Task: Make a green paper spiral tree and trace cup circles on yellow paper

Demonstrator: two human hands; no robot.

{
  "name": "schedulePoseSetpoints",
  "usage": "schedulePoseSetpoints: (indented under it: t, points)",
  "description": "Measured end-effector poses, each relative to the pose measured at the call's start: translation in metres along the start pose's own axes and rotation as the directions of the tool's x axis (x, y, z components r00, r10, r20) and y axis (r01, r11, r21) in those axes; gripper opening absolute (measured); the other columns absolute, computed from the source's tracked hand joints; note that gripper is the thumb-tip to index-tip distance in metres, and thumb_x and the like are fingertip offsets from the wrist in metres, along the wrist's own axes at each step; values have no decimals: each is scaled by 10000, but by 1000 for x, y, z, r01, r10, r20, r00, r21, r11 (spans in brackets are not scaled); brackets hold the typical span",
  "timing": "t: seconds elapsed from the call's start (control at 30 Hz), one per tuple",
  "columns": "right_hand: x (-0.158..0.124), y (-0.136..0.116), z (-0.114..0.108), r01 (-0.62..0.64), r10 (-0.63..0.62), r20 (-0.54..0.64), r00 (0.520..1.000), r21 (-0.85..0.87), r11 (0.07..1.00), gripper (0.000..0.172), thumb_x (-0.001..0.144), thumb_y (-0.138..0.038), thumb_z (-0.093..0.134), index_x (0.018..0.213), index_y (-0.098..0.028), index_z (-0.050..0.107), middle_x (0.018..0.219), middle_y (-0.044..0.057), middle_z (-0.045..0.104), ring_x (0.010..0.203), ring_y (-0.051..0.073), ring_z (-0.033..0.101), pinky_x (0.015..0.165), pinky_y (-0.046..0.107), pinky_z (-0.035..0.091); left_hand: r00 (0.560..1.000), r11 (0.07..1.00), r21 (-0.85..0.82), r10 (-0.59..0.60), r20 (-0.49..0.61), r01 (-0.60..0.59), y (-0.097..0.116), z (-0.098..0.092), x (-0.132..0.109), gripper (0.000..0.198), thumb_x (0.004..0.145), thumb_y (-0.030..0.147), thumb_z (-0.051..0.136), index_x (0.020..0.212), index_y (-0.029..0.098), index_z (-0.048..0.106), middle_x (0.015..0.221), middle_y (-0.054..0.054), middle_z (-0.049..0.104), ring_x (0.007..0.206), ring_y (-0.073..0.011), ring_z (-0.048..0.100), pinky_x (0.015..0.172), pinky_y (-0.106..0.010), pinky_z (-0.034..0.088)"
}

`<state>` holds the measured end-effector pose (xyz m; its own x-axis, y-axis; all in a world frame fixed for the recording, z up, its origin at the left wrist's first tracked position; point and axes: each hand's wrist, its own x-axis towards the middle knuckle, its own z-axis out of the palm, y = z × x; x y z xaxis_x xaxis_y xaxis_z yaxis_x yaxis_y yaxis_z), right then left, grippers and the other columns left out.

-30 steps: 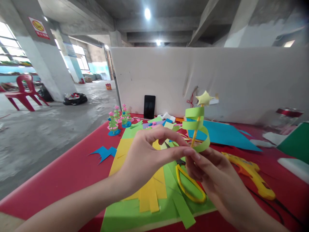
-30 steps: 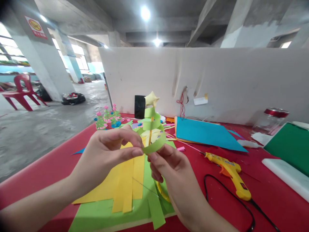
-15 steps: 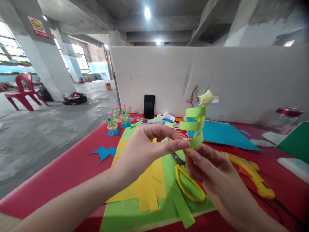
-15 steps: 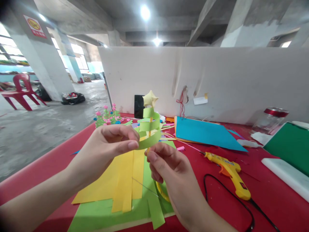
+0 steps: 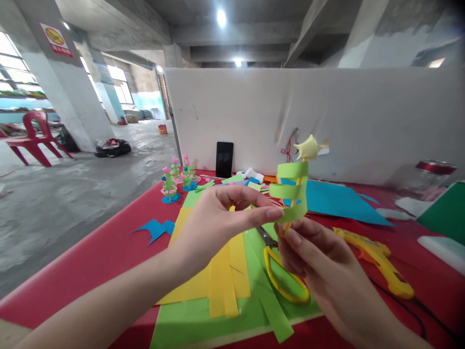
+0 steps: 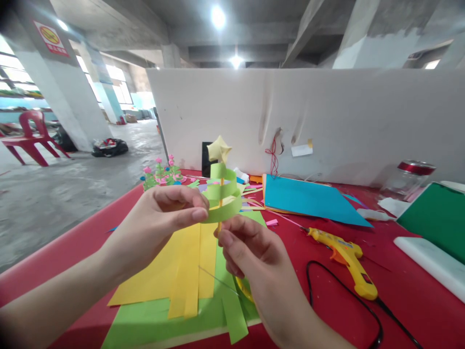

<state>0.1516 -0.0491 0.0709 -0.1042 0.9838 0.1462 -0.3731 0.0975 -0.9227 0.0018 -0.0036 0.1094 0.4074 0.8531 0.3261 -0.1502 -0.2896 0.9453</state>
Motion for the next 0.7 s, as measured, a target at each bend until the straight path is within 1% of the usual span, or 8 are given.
schedulePoseSetpoints:
  t: [0.2,0.4,0.57,0.7]
  points:
    - [-2,1,1,-4,3,-15,1000,-17,1000,50,767,-293,618,762,-243,612,582,-49,402,485,40,298,439,185,247,1000,1000,-24,-13,0,13,1,0,-1,75,686,251,704,643,216,653,680,61,637,649,-46,565,595,-110,430]
    - [-1,2,1,-14,13,-17,1000,-26,1000,49,765,-298,618,752,-251,613,592,-46,410,498,51,293,440,191,248,1000,1000,-18,-19,-3,19,1,0,0,101,666,280,716,633,208,654,659,44,638,639,-74,573,582,-151,433]
    - [-3,2,0,-15,15,-11,1000,-24,1000,45,769,-292,616,769,-247,611,595,-47,407,498,47,299,444,190,248,999,999,-27,-34,11,34,1,1,-1,99,670,284,714,641,212,652,646,59,632,624,-57,561,590,-138,424]
    - [-4,2,0,-9,8,-24,1000,-38,999,69,756,-304,625,750,-237,608,584,-47,402,489,49,295,436,196,243,999,999,-13,-40,-4,39,1,0,-1,116,665,306,716,635,215,652,638,60,629,621,-56,555,585,-135,421]
